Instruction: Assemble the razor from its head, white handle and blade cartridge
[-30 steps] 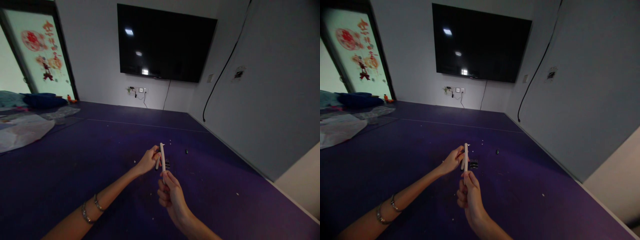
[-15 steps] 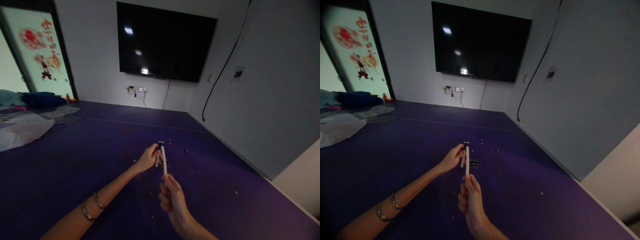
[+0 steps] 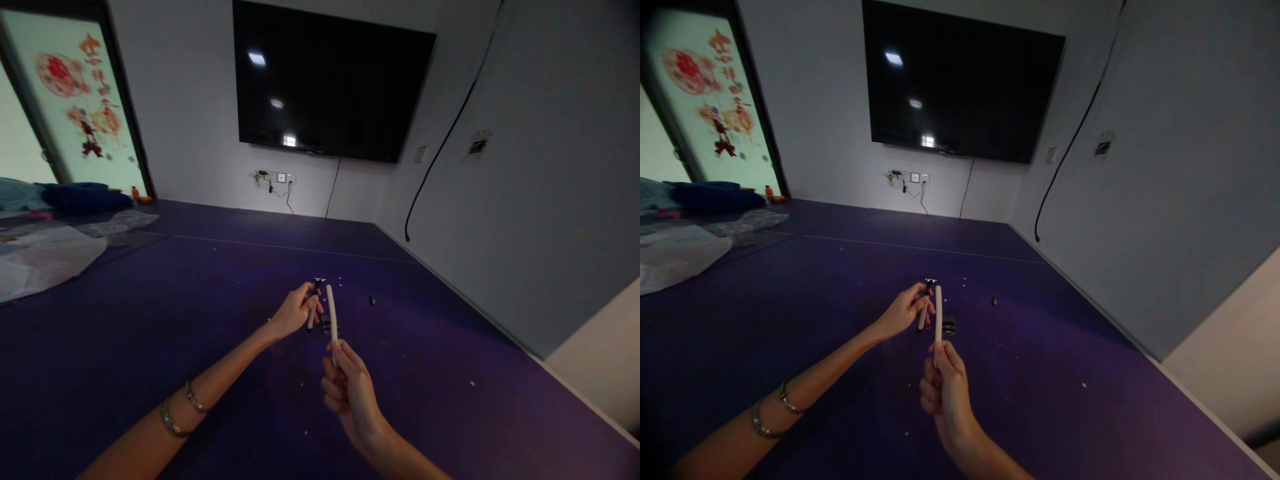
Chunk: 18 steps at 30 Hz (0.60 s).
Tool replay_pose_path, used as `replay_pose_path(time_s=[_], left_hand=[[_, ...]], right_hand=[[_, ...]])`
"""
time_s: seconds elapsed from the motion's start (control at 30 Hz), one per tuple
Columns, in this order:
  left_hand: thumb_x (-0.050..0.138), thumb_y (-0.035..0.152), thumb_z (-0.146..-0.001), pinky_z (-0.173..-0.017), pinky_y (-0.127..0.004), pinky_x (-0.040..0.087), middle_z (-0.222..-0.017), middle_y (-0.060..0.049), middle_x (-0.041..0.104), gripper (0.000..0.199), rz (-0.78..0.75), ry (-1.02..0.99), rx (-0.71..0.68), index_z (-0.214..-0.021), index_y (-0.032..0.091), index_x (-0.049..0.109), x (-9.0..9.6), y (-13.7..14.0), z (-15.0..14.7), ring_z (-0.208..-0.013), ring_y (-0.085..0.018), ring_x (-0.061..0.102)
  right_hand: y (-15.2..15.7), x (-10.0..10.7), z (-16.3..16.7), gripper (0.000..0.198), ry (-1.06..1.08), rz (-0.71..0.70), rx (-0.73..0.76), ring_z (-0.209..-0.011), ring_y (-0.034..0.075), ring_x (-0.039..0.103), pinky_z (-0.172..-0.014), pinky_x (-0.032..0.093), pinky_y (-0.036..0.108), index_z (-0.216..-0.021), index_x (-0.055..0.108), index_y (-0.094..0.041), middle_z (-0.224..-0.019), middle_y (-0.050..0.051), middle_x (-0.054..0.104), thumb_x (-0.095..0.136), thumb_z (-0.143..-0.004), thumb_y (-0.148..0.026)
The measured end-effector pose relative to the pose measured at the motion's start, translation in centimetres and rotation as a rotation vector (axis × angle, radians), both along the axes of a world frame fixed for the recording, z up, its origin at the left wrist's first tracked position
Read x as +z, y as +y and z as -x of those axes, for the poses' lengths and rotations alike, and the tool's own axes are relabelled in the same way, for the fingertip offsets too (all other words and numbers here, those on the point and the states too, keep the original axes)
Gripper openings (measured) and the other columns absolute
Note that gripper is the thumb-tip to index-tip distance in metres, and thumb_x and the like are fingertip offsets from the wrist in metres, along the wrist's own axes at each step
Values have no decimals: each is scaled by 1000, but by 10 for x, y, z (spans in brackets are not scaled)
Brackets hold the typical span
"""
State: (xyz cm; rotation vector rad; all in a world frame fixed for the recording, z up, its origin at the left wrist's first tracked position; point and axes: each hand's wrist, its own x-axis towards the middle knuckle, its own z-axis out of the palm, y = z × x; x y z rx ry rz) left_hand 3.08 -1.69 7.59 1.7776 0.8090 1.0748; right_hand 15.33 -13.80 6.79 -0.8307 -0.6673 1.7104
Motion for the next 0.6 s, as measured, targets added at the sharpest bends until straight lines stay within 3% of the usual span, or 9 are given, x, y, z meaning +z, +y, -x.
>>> replay_pose_path(time_s=[0.17, 0.4, 0.5, 0.6], left_hand=[[41, 24, -85, -41, -18, 43, -68, 0, 59, 11, 6, 6, -27, -93, 17, 42, -4, -2, -2, -47, -9, 57], [44, 28, -84, -41, -18, 43, -67, -1, 60, 14, 68, -57, -15, -92, 17, 43, -1, 0, -1, -46, -10, 58], [46, 29, -83, -41, -21, 45, -66, -2, 62, 16, 225, -99, -57, -93, 17, 40, 1, 0, -1, -46, -13, 59], [45, 29, -83, -43, -24, 46, -66, -5, 65, 16, 437, -96, -71, -91, 16, 41, 3, -1, -1, -49, -16, 62]], right_hand=[[9, 10, -1, 36, 12, -53, -24, -36, 1, 11, -36, 2, 17, -74, 36, -22, -48, -13, 26, 65, -67, -42], [1, -8, 4, 36, -7, 0, 6, -36, 2, 10, -34, 3, 17, -78, 40, -23, -48, -13, 26, 64, -67, -47], [9, 4, -2, 31, -69, -135, -41, -35, 2, 11, -33, 5, 17, -80, 40, -23, -49, -12, 27, 60, -73, -47], [31, 27, -17, 24, -215, -379, -167, -34, 3, 19, -33, 14, 18, -84, 44, -24, -52, -10, 36, 54, -78, -45]])
